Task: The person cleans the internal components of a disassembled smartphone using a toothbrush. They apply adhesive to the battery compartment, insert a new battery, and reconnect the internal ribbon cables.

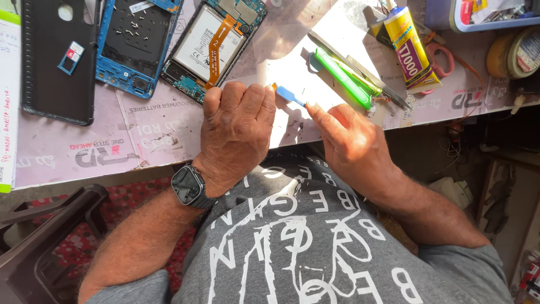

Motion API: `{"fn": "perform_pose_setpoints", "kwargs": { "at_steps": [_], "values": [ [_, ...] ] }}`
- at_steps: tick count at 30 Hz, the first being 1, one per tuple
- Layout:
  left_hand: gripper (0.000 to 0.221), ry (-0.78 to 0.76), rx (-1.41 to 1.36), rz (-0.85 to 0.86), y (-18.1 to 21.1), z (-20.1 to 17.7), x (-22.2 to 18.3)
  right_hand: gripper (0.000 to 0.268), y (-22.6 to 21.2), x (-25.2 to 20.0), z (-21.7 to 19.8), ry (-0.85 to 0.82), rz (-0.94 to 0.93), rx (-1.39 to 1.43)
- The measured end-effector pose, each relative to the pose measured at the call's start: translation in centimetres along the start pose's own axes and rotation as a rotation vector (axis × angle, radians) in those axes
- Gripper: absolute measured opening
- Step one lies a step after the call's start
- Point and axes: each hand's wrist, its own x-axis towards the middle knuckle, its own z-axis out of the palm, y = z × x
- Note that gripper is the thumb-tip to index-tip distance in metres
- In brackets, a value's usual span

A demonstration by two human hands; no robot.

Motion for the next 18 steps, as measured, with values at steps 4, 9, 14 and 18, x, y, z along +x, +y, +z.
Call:
{"fn": "perform_pose_setpoints", "kwargs": {
  "at_steps": [4,9,14,18],
  "values": [
    [0.019,-0.021,-0.018,-0.020,0.2,0.0,-0.3,0.052,-0.3,0.3,0.2,0.032,-0.042,-0.025],
    [0.023,-0.006,-0.003,-0.004,-0.1,-0.1,-0.1,0.044,-0.1,0.1,0.2,0.020,0.001,-0.005],
    [0.016,-0.018,-0.012,-0.012,0.0,0.1,-0.1,0.040,-0.2,0.2,-0.3,0.027,0.054,0.010],
    [0.018,0.002,-0.004,-0.003,0.0,0.2,-0.1,0.040,-0.6,0.9,-0.3,0.037,0.038,-0.002]
  ]
}}
